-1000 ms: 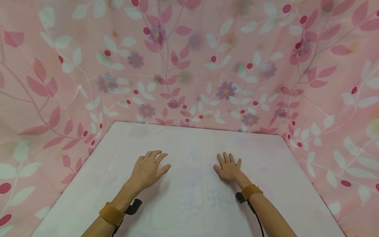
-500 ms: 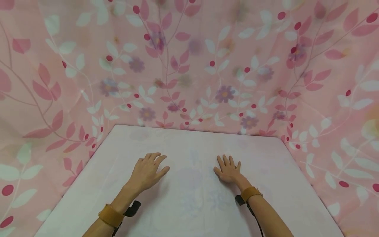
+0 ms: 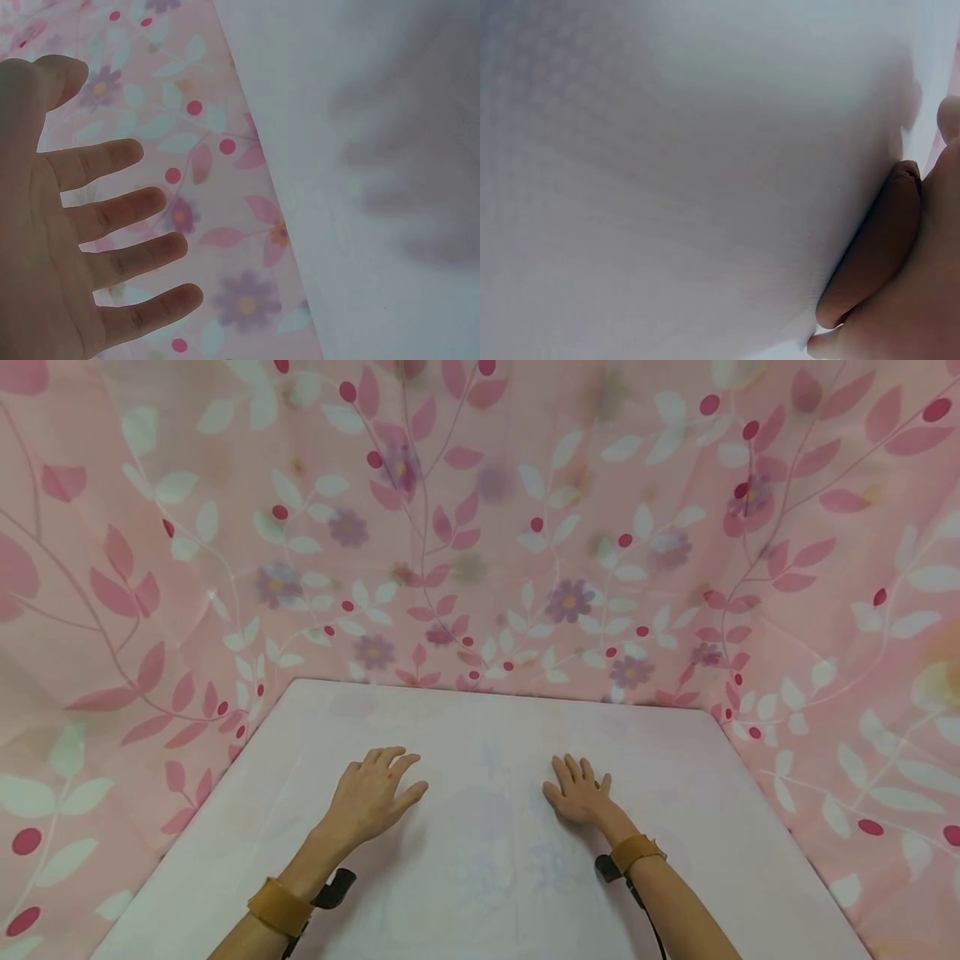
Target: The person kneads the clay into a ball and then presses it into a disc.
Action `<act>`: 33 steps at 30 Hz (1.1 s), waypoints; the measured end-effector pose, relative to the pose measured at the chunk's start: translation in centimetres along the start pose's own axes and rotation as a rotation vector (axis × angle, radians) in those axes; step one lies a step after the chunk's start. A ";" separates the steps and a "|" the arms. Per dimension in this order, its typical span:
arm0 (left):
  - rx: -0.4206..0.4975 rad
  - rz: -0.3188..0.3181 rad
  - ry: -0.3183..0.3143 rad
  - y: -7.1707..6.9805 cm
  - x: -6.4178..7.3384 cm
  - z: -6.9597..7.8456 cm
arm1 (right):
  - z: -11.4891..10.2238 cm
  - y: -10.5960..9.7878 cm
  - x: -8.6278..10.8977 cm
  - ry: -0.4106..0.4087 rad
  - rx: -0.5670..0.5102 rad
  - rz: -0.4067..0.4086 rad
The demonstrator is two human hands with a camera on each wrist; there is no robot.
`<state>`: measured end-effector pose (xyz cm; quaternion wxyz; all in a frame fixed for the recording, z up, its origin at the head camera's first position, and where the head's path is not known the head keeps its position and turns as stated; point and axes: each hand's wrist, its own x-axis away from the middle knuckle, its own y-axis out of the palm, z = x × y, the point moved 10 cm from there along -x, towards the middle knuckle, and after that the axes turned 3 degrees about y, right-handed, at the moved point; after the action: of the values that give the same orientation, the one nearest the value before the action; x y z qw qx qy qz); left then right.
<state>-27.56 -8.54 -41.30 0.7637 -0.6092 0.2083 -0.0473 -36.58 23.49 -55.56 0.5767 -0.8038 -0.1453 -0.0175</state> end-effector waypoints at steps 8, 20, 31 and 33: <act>-0.003 0.006 -0.007 0.1 0.0 -0.2 | -0.4 -0.3 0.5 0.004 -0.011 -0.040; 0.001 0.012 0.002 0.1 -0.4 0.2 | -0.6 -1.4 1.2 0.036 -0.023 -0.055; -0.009 0.018 0.013 -0.1 -1.1 0.1 | -0.4 -3.1 0.8 0.026 -0.015 -0.008; -0.008 0.019 0.013 -0.1 -1.2 0.0 | -0.3 -3.6 0.8 0.012 -0.034 0.015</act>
<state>-28.64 -8.16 -40.84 0.7604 -0.6099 0.2191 -0.0431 -36.67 24.44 -51.97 0.5641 -0.8143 -0.1354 -0.0206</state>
